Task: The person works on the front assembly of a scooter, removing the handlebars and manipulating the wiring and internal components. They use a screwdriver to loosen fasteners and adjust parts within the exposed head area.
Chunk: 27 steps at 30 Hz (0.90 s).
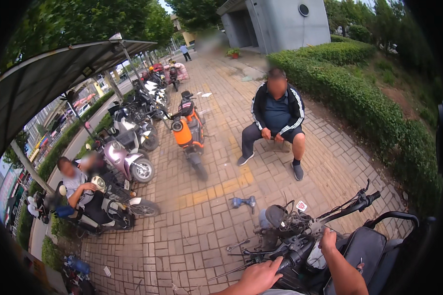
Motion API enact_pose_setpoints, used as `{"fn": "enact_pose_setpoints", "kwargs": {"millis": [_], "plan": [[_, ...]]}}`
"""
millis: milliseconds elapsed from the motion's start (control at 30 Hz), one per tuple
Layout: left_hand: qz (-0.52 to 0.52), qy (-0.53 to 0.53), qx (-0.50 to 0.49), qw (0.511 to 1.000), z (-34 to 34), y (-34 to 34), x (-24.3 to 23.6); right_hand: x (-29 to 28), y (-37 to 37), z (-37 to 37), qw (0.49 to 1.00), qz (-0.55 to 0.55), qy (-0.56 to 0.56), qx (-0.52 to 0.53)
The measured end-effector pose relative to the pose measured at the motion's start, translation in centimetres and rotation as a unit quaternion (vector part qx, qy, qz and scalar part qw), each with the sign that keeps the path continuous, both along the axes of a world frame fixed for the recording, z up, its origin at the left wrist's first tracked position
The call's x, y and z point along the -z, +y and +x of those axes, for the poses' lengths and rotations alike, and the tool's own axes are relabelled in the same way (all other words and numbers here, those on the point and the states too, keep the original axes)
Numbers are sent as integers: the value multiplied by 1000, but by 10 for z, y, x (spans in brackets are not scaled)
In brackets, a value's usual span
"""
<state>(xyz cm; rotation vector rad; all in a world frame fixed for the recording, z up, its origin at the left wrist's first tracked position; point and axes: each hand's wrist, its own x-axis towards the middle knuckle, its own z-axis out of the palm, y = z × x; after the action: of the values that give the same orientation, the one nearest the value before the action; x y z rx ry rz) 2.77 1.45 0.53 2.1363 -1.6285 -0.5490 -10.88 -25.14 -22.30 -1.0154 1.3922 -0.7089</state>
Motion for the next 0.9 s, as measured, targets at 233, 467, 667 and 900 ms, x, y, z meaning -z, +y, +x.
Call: {"fn": "enact_pose_setpoints", "kwargs": {"millis": [233, 467, 667, 900], "plan": [[9, -69, -14, 997, -5, 8, 15, 45, -3, 6, 997, -72, -15, 2], [26, -59, -27, 998, 0, 0, 15, 8, 3, 6, 983, 104, -150, -7], [38, -42, -49, 997, -5, -2, 6, 0, 40, -82, 982, -60, 53, -171], [57, -32, -69, 995, -8, -2, 0, 116, 106, -362, 639, -118, 633, -420]]}}
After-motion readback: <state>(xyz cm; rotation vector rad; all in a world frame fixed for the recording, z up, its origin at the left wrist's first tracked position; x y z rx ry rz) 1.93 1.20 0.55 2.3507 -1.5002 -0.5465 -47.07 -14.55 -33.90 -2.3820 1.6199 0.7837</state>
